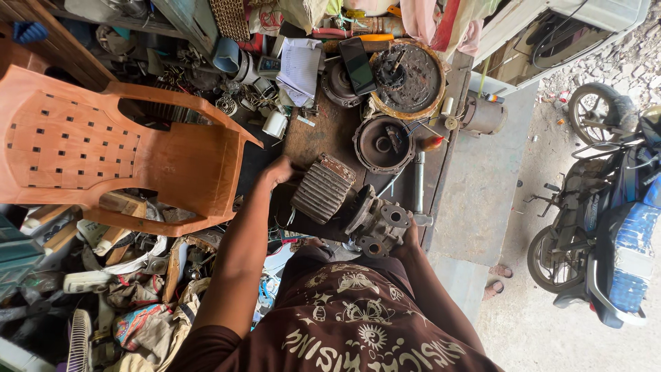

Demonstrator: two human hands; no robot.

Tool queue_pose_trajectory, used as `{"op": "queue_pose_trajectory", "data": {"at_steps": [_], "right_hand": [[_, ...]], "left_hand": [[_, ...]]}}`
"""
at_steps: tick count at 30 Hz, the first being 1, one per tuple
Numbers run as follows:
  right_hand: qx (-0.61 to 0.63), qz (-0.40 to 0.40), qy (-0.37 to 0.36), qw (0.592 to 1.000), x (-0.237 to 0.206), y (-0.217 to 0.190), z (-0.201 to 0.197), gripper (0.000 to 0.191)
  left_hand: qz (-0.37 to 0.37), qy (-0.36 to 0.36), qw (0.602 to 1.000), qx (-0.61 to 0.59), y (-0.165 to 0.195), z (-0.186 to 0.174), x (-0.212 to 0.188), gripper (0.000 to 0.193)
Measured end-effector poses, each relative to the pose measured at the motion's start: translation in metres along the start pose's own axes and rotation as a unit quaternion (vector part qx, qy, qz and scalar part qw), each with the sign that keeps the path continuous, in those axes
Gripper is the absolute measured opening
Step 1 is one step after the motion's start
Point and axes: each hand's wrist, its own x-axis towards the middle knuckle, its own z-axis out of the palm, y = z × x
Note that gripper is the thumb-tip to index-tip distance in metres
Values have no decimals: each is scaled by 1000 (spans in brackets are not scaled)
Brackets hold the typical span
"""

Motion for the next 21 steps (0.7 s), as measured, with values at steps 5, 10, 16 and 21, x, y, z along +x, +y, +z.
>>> {"op": "queue_pose_trajectory", "data": {"at_steps": [5, 10, 16, 21], "right_hand": [[-1, 6, -9, 1000, 0, 1, 4, 69], [-14, 12, 28, 999, -5, 0, 7, 73], [-20, 7, 27, 999, -10, -1, 13, 74], [-31, 23, 70, 997, -4, 0, 9, 77]], "left_hand": [[15, -41, 995, -87, -1, 0, 3, 20], [-4, -43, 994, -101, -4, 4, 9, 23], [24, -29, 998, -49, -3, 2, 6, 20], [24, -23, 997, -75, -5, 2, 3, 20]]}}
